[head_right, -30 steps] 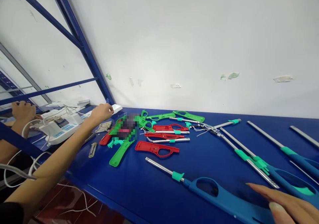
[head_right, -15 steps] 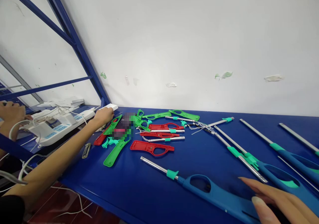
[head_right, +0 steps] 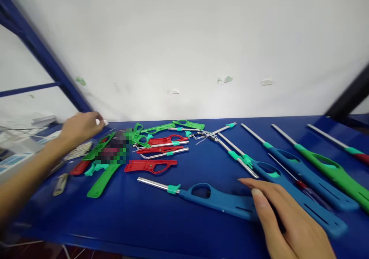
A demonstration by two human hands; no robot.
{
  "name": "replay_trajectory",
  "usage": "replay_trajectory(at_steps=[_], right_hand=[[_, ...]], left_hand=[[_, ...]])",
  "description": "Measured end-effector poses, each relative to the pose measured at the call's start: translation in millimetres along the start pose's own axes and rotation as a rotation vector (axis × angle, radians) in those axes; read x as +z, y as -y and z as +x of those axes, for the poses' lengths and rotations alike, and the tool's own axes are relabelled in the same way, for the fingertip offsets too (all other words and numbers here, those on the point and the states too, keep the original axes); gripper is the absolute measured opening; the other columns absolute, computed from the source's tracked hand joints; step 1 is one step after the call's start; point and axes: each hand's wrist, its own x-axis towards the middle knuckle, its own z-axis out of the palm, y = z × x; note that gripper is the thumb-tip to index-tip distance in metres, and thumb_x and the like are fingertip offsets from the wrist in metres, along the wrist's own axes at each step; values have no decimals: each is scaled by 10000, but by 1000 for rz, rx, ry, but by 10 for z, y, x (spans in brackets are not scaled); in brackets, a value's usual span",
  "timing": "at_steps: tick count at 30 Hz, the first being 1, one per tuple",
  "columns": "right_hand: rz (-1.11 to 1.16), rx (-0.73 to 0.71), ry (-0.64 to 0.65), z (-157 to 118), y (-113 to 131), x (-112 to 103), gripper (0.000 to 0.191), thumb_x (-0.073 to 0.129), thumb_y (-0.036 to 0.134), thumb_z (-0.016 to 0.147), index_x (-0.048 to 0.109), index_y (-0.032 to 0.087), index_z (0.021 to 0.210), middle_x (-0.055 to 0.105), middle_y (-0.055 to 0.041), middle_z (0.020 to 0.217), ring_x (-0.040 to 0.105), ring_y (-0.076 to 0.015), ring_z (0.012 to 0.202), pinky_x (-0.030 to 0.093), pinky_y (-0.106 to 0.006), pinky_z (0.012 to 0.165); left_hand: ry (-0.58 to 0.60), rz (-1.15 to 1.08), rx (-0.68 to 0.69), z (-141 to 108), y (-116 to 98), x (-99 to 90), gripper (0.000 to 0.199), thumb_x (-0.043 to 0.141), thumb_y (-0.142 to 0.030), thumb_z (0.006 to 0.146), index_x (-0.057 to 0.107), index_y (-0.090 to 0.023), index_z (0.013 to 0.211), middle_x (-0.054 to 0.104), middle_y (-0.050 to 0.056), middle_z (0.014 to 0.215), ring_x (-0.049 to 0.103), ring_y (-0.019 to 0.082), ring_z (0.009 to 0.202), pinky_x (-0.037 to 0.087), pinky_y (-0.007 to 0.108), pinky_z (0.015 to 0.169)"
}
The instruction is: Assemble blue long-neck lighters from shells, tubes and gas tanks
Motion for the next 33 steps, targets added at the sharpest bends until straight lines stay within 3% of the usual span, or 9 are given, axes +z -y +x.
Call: replay_trajectory(at_steps=[4, 7, 10, 14, 16, 19, 24, 30, 33], right_hand=[[-7, 65, -27, -11, 212, -136, 299, 469, 540, 1090, 748, 463, 1166, 809, 75, 1182, 779, -227, 1086, 604, -383, 876], [29, 79, -52, -7, 285, -165, 335, 448, 528, 1104, 758, 419, 1171, 811, 76, 1158, 777, -211, 1071, 584, -340, 889], [79, 132, -113, -28, 335, -182, 288, 541, 530, 1075, 768, 362, 1134, 805, 53, 1134, 764, -207, 1061, 563, -303, 880], [254, 74, -292, -79, 438, -217, 92, 756, 387, 976, 753, 299, 1005, 775, 35, 996, 730, -168, 934, 563, -257, 855], [296, -17, -282, -90, 514, -245, 87, 781, 301, 961, 755, 297, 1044, 773, 32, 1001, 721, -157, 921, 570, -256, 874], [295, -141, -237, -76, 627, -292, 233, 794, 188, 941, 763, 301, 1142, 784, 19, 1069, 731, -170, 962, 584, -293, 885], [228, -241, -381, -18, 738, -341, 308, 809, 99, 900, 807, 334, 1100, 809, 48, 949, 750, -173, 787, 590, -327, 671], [167, -242, -469, 4, 795, -320, 571, 822, 25, 871, 784, 478, 1216, 812, 93, 1042, 759, -163, 815, 596, -357, 688], [180, -245, -481, 5, 794, -315, 580, 802, 8, 882, 779, 475, 1225, 807, 89, 1050, 763, -168, 847, 594, -364, 713]], left_hand=[[-13, -259, 181, -432, -525, -192, 186, 442, -319, 1057, 583, -199, 1048, 684, 51, 835, 611, 212, 736, 443, 343, 698], [243, -492, 402, -918, -1067, -221, 290, 348, -415, 1076, 552, -246, 958, 645, -23, 672, 559, 156, 580, 399, 272, 537], [480, -753, 618, -1343, -1568, -228, 235, 456, -368, 1030, 528, -253, 838, 563, -69, 614, 461, 119, 529, 336, 256, 474], [704, -1149, 651, -1542, -2028, -205, 154, 616, -285, 966, 636, -235, 821, 587, -76, 672, 496, 96, 600, 374, 235, 539], [803, -1294, 589, -1533, -2185, -177, 127, 681, -288, 931, 719, -207, 841, 631, -51, 716, 540, 106, 659, 418, 239, 608], [991, -1466, 469, -1532, -2345, -147, 98, 767, -250, 856, 787, -159, 828, 666, -19, 734, 534, 95, 689, 392, 218, 625], [1306, -1650, 237, -1615, -2417, -143, 111, 835, -230, 784, 783, -134, 806, 420, -85, 576, 213, 53, 529, 126, 229, 472], [1336, -1759, 146, -1647, -2424, -131, 249, 874, -327, 803, 713, -158, 717, 353, -99, 552, 193, 55, 498, 113, 258, 467], [1312, -1715, 147, -1635, -2433, -143, 236, 833, -286, 827, 688, -165, 686, 331, -106, 502, 211, 57, 466, 132, 273, 474]])
